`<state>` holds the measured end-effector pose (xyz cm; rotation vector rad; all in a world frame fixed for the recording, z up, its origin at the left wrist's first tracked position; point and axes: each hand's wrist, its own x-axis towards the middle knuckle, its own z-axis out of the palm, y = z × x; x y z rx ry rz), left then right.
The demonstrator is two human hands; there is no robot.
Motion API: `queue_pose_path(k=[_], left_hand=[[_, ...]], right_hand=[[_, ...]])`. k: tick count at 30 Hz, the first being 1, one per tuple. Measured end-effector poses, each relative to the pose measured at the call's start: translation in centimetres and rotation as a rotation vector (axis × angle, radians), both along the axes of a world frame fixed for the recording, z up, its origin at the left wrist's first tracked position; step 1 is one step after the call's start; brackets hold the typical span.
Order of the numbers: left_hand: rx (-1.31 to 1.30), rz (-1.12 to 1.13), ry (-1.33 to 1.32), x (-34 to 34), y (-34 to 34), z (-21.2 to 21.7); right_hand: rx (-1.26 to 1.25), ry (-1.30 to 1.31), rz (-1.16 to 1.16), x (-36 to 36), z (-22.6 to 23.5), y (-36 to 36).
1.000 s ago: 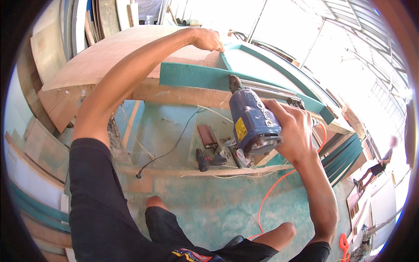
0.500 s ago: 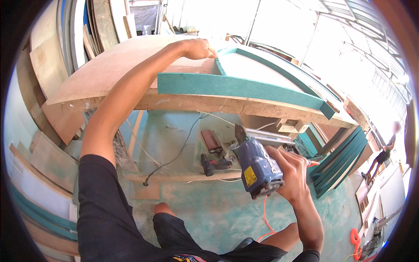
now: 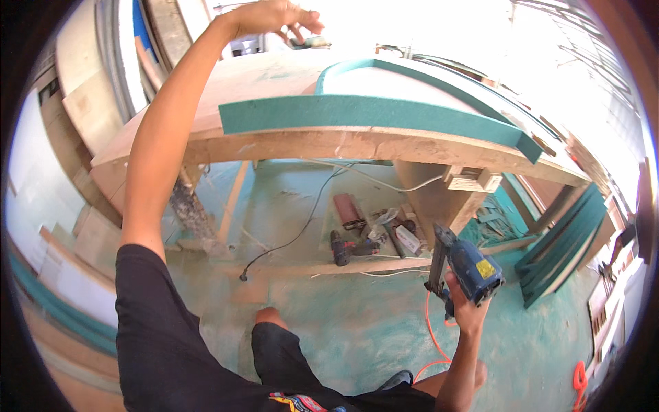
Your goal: The person constructs a curved wooden furniture component by sawing a strip of wood to length, aligning it with a curved frame, wiping surfaces with a cloth, and securing it to the frame using a pneumatic nail gun.
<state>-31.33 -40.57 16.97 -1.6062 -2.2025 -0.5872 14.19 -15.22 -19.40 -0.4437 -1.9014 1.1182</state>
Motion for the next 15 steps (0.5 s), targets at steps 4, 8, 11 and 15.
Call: queue_pose_path(k=[4, 8, 11, 15], left_hand=[[-0.135, 0.001, -0.117, 7.9, 1.8, 1.4], [-0.124, -0.104, 0.16, 11.3, 9.6, -3.7], [0.024, 0.07, 0.241, 15.1, 15.4, -10.2], [0.24, 0.307, 0.374, 16.3, 16.7, -14.8]], right_hand=[[-0.146, 0.001, -0.016, 1.1, -6.5, 2.5], [-0.287, -0.024, -0.056, 1.0, -9.9, 4.3], [-0.34, -0.171, -0.054, -0.6, -10.2, 5.5], [-0.253, -0.371, -0.081, -2.3, -14.2, 7.8]])
